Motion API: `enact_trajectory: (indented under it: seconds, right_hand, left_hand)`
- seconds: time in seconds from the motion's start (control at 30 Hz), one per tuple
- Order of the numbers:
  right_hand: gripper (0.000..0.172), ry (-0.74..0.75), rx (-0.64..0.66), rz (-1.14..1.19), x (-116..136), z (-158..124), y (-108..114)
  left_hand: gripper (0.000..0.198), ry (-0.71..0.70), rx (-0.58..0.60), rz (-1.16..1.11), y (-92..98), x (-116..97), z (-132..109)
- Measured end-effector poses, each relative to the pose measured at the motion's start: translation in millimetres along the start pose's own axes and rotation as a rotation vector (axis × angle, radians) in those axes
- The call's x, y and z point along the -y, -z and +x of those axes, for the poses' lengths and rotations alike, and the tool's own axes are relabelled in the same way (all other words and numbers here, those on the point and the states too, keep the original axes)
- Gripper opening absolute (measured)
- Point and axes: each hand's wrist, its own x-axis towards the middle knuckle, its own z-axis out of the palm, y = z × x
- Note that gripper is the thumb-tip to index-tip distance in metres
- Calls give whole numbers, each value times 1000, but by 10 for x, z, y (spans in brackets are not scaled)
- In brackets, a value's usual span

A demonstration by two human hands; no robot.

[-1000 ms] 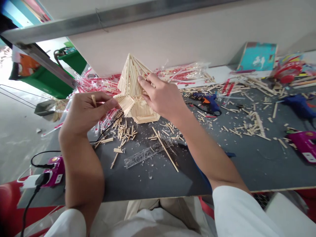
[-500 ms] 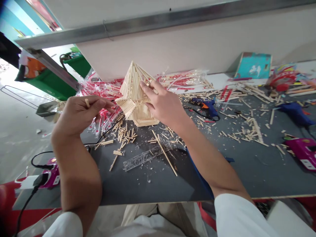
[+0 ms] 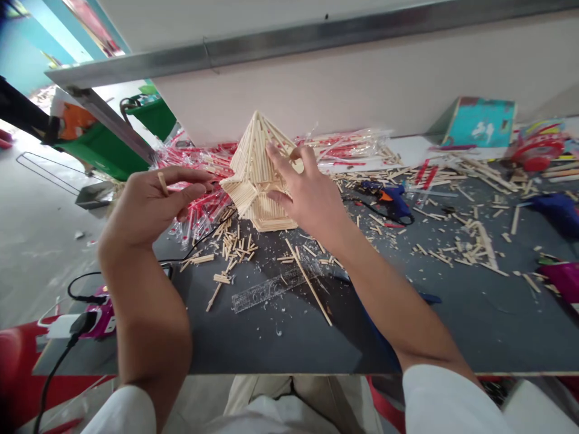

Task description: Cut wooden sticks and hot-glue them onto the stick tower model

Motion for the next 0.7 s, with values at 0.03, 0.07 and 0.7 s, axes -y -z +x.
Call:
enact_trajectory:
  seconds: [0.03,0.07,0.7]
  right_hand:
    - [68,-5,6,4,0,-1,8]
    - [67,-10,7,17,-3,1,15]
    - [55,-232,-132,523,-120,104,-159]
  left_hand:
    - [24,10,5,1,3,-8,-4]
    - [24,22,13,2,5,-15,-6]
    - [24,-86,-107,75,-238,-66,28]
